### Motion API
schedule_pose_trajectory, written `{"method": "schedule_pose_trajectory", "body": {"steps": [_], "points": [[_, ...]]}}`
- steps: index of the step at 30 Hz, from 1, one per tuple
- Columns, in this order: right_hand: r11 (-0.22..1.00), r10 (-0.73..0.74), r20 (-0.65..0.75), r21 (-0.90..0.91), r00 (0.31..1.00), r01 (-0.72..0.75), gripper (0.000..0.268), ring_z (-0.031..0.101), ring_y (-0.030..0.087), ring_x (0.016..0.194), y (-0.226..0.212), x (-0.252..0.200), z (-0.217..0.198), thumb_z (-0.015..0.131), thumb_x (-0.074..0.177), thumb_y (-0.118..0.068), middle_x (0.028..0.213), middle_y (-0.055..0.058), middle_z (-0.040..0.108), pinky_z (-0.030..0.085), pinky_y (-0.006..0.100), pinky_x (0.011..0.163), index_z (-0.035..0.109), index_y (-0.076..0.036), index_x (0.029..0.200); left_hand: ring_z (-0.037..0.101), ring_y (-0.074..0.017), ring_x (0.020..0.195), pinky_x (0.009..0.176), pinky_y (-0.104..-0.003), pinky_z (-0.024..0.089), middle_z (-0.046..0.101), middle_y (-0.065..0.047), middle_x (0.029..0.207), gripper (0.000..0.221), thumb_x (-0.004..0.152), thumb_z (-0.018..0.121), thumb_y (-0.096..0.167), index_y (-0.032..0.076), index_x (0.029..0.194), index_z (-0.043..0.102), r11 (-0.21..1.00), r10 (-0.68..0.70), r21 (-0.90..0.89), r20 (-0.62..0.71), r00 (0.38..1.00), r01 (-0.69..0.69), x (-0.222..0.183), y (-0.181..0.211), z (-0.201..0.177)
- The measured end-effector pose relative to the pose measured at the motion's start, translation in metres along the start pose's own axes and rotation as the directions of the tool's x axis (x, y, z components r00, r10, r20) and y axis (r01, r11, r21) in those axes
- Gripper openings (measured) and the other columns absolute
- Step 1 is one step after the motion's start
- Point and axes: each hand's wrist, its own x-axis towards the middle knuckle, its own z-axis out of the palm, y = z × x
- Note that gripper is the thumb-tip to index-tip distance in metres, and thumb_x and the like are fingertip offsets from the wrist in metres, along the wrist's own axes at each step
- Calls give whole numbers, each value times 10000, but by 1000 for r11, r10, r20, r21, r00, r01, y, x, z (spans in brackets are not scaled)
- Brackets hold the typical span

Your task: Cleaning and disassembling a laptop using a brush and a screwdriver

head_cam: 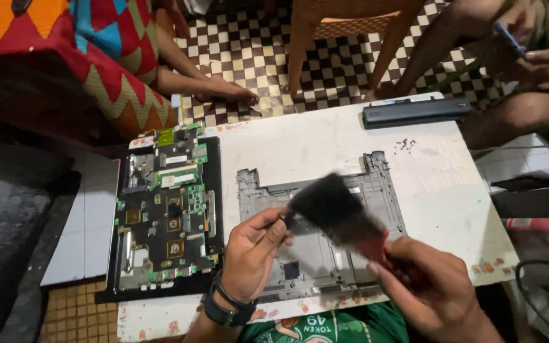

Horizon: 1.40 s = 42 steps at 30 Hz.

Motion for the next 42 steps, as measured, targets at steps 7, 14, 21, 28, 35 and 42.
{"method": "schedule_pose_trajectory", "body": {"steps": [7, 14, 21, 28, 35, 42], "points": [[996, 59, -166, -57, 984, -69, 209, 416, 60, 570, 8, -5, 12, 807, 801, -109, 691, -12, 523, 362, 200, 527, 636, -44, 902, 673, -226, 922, 738, -296, 560, 735, -196, 1095, 302, 926, 713, 14, -90, 1209, 701, 999, 36, -19, 1, 999, -36, -4, 0, 0], [997, -67, 155, -24, 986, 71, 223, 496, 132, 479, 10, 6, 1, 746, 811, -76, 696, 54, 601, 401, 257, 467, 691, -41, 1024, 650, -220, 827, 719, -311, 584, 713, -180, 1123, 329, 927, 711, 19, -116, 1226, 685, 997, 53, -57, -41, 998, -55, -5, -6, -3], [992, -128, 194, 29, 973, 124, 249, 611, 135, 534, 6, 10, -3, 747, 829, -100, 759, 58, 666, 474, 232, 476, 702, -26, 1063, 609, -198, 811, 725, -295, 517, 728, -151, 1064, 285, 950, 707, 81, -64, 1195, 713, 999, 36, -9, 3, 999, -36, -7, 1, -2], [972, -233, 327, 109, 916, 209, 165, 598, 197, 578, 5, 15, -10, 657, 904, -170, 739, 49, 650, 476, 284, 565, 668, -44, 1010, 654, -187, 910, 733, -288, 528, 745, -125, 1120, 275, 988, 673, 113, -16, 1227, 714, 996, 88, 10, 60, 994, -89, -8, 2, 1], [979, -201, 190, 60, 961, 193, 169, 671, 180, 605, -5, 5, -10, 704, 855, -104, 857, 102, 719, 546, 249, 568, 671, -23, 999, 572, -164, 725, 676, -268, 455, 681, -81, 866, 325, 1007, 667, 195, -43, 1225, 702, 993, 93, 74, 30, 995, -95, -11, 1, 1], [975, -222, 212, 40, 952, 218, 194, 642, 206, 580, -15, 9, -11, 716, 858, -116, 792, 117, 664, 516, 272, 529, 655, -2, 1003, 603, -187, 797, 681, -295, 513, 710, -130, 997, 324, 986, 680, 183, -47, 1212, 713, 996, 79, 54, -40, 996, -77, -9, -3, 1]]}}
